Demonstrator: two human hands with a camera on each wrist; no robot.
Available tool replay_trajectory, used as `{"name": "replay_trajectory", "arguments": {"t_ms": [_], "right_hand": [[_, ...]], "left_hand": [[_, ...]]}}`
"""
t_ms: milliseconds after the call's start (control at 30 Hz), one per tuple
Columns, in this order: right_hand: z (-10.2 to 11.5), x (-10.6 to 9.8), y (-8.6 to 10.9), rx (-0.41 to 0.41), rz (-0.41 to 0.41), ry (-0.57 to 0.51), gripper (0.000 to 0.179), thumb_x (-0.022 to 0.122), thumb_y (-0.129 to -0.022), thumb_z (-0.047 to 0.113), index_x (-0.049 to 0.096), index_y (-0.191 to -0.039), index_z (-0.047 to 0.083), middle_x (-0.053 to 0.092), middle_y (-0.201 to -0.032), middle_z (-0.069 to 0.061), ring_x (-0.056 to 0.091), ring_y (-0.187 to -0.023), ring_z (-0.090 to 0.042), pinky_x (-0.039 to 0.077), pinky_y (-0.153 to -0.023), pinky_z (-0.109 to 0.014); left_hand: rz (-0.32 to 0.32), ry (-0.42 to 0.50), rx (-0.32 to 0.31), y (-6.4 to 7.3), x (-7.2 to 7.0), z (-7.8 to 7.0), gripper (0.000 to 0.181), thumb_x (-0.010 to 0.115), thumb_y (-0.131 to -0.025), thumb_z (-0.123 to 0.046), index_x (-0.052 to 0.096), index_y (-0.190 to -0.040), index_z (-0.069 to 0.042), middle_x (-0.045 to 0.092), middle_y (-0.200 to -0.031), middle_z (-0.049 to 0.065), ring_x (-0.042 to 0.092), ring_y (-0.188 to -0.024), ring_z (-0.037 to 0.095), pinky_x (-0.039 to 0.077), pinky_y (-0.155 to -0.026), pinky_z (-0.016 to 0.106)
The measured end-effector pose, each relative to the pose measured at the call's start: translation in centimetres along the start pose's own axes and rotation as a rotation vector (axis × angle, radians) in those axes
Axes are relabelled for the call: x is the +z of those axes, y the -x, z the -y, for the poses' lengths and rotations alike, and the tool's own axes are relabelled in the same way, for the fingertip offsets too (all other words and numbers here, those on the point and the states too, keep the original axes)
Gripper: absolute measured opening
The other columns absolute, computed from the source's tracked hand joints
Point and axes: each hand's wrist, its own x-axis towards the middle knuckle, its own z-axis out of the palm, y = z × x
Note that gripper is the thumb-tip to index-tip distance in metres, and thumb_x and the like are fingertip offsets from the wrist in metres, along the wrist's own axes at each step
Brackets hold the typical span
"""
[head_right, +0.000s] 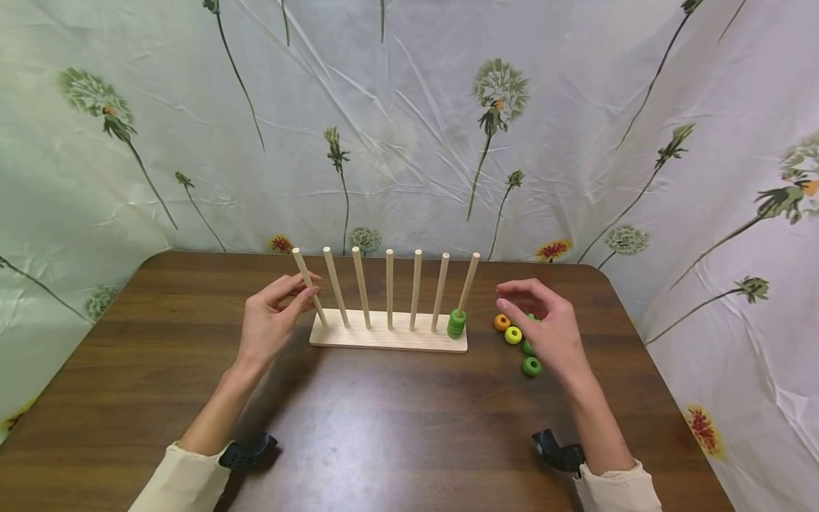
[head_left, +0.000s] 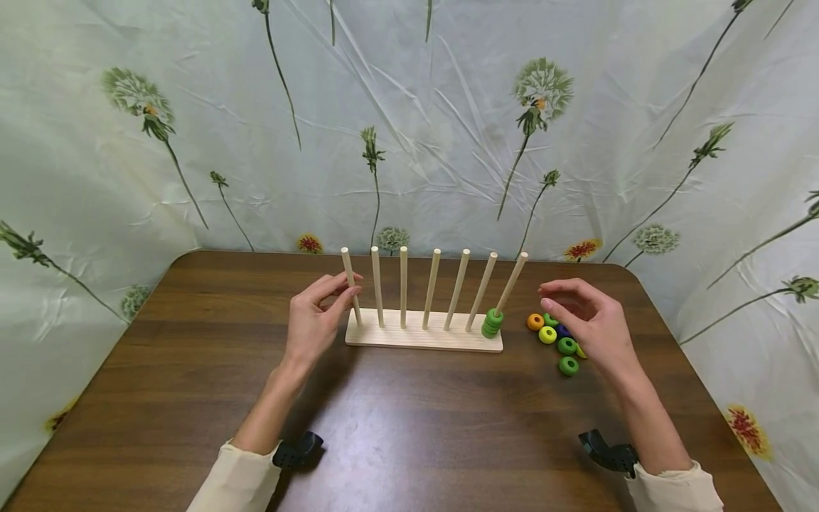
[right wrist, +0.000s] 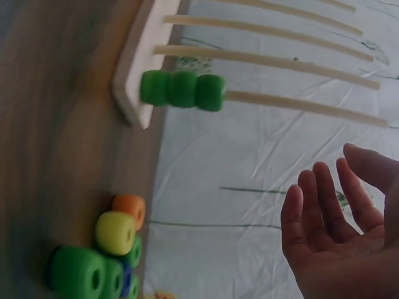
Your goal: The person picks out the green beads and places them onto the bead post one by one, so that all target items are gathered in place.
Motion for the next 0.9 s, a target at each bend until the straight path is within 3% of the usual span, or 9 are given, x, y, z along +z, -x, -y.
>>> {"name": "replay_trajectory", "arguments": {"t_ms": [133,367,600,900], "right_hand": [[-1.0,-0.4,0.8,0.013,0.03,0.035,0.026,0.072,-0.1,0.014,0.07,-0.124,0.005,0.073,-0.113,0.013,0.066,-0.103,0.005,0.053,-0.088,-0.006],[-2.7,-0.9,2.0,0.033,0.055,0.079,0.026,0.074,-0.097,0.012,0.071,-0.122,0.005,0.072,-0.109,0.019,0.064,-0.099,0.004,0.054,-0.083,-0.008],[-3.8,-1.7,3.0,0.077,0.1,0.103,0.031,0.078,-0.094,0.011,0.07,-0.123,0.005,0.071,-0.112,0.012,0.065,-0.101,0.001,0.054,-0.084,-0.007],[-5.5,-2.7,3.7,0.057,0.15,0.111,0.037,0.083,-0.086,0.001,0.07,-0.121,0.0,0.07,-0.111,0.02,0.068,-0.096,0.002,0.059,-0.077,-0.013]], "left_hand": [[0.003,0.015,-0.003,0.0,0.0,0.0,0.018,0.076,-0.094,-0.005,0.079,-0.111,-0.003,0.073,-0.098,0.019,0.074,-0.087,0.02,0.066,-0.074,0.022],[0.004,0.02,-0.001,0.0,0.0,0.0,0.017,0.076,-0.094,-0.005,0.079,-0.111,-0.003,0.073,-0.1,0.018,0.075,-0.088,0.021,0.066,-0.074,0.022],[0.005,0.019,-0.002,0.0,0.0,0.0,0.017,0.075,-0.095,-0.006,0.079,-0.112,-0.003,0.074,-0.1,0.018,0.076,-0.089,0.023,0.066,-0.075,0.024],[0.01,0.018,-0.005,0.0,0.0,0.0,0.018,0.075,-0.095,-0.007,0.079,-0.112,-0.004,0.074,-0.101,0.017,0.076,-0.09,0.023,0.067,-0.076,0.028]]}}
